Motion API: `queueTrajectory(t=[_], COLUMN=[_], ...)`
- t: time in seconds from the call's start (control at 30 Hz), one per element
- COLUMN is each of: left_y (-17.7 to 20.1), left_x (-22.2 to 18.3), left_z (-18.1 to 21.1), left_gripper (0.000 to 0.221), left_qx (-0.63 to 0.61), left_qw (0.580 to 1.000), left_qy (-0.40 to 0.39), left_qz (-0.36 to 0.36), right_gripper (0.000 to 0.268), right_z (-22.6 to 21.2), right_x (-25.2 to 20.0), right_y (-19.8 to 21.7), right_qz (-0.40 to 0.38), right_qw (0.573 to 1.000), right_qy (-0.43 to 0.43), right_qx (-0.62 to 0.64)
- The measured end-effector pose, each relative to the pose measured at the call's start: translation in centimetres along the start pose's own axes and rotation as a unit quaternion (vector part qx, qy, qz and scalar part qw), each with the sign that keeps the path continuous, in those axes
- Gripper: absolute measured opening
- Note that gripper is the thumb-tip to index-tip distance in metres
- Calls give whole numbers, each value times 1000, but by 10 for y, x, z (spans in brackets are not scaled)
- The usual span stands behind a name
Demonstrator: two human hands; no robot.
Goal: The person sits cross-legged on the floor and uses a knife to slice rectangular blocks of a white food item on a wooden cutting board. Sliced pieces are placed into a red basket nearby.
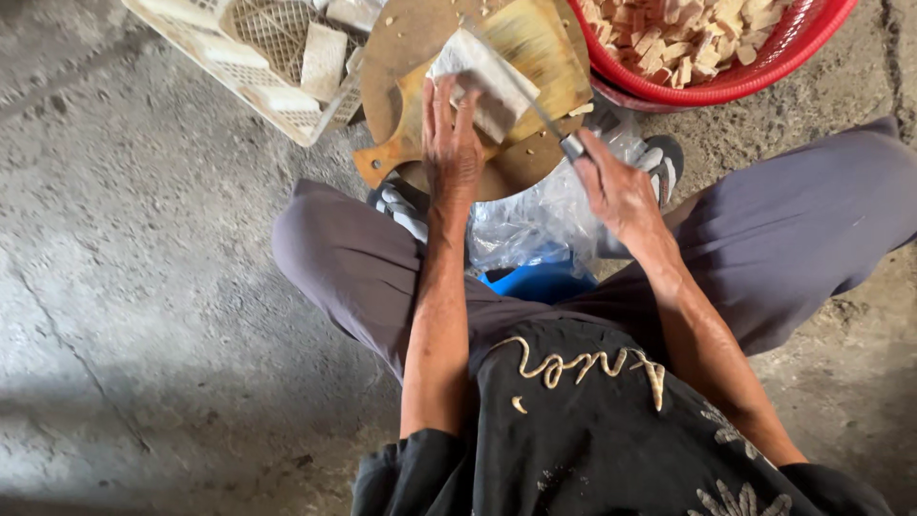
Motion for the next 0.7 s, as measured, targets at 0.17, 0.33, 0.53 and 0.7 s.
queueTrajectory(t=[0.17,0.33,0.53,0.7], left_y=[-6,-6,-5,-4], left_x=[-5,4,10,13], left_z=[-9,-10,-8,-6], left_gripper=[34,36,39,39], left_qx=[-12,20,29,35], left_qw=[999,997,995,995], left_qy=[38,66,86,82], left_qz=[-8,-36,-52,-52], right_gripper=[43,44,44,47], right_z=[-33,-46,-58,-55], right_x=[-14,-11,-10,11], right_y=[2,8,17,6], right_qz=[19,10,-24,-70], right_qw=[988,983,982,976], right_qy=[105,140,118,76], right_qx=[-112,-119,-145,-191])
Point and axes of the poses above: each hand's wrist, its own x-axis towards the middle knuckle, its own y-axis out of the back of the hand, z = x × y, the point moved 8 cm from there along x, towards the middle knuckle, and after that the axes turned 7 degrees about x, right-handed, at the moved point
